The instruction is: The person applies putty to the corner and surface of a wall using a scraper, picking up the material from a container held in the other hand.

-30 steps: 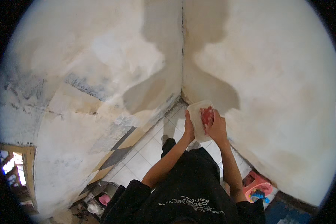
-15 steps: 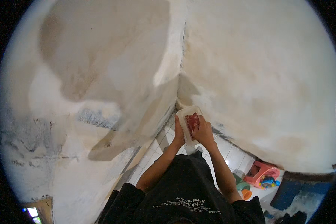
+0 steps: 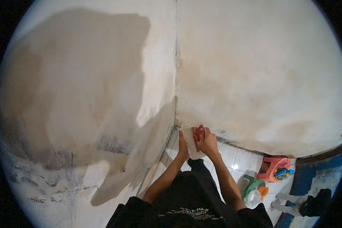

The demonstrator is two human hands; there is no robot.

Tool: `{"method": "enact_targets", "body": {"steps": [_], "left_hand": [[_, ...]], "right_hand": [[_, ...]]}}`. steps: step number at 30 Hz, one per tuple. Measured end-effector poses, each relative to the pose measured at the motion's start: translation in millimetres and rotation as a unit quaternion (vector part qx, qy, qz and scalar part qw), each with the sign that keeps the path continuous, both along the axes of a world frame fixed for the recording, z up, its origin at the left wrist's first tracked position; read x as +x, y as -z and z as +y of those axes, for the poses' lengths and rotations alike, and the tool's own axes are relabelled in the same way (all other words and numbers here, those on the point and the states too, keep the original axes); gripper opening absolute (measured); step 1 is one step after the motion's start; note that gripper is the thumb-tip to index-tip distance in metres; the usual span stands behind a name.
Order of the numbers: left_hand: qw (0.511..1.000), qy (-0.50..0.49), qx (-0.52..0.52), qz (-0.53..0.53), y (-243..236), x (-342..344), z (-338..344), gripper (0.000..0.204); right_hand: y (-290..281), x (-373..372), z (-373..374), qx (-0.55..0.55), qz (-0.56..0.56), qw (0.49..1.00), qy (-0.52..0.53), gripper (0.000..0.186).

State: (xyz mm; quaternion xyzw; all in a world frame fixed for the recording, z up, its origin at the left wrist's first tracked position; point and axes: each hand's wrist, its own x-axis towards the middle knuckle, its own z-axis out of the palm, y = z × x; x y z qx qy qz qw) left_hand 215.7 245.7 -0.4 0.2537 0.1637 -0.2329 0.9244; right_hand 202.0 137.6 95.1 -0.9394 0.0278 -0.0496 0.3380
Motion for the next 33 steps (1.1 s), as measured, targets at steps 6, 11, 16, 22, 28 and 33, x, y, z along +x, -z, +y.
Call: {"method": "enact_targets", "body": {"steps": [6, 11, 16, 22, 28, 33], "left_hand": [[1.000, -0.015, 0.000, -0.012, 27, 10, 12, 0.083], [0.998, -0.019, -0.010, -0.054, -10, 19, 14, 0.080], [0.996, -0.058, 0.066, -0.014, -19, 34, 23, 0.080], [0.996, -0.082, 0.025, 0.014, 24, 41, 44, 0.081], [0.995, -0.076, 0.064, 0.018, 8, 23, 47, 0.079], [0.981, -0.102, 0.158, 0.054, -2, 11, 33, 0.081]], "right_hand": [[-1, 2, 12, 0.065, -0.042, 0.997, -0.020, 0.024], [24, 23, -29, 0.190, -0.043, 0.981, 0.013, 0.018], [12, 46, -43, 0.504, 0.070, 0.861, -0.007, 0.019], [-57, 99, -33, 0.663, 0.087, 0.743, -0.004, 0.026], [-88, 205, 55, 0.385, -0.285, 0.878, -0.010, 0.020], [-66, 218, 125, 0.272, -0.390, 0.879, 0.026, 0.033]]}}
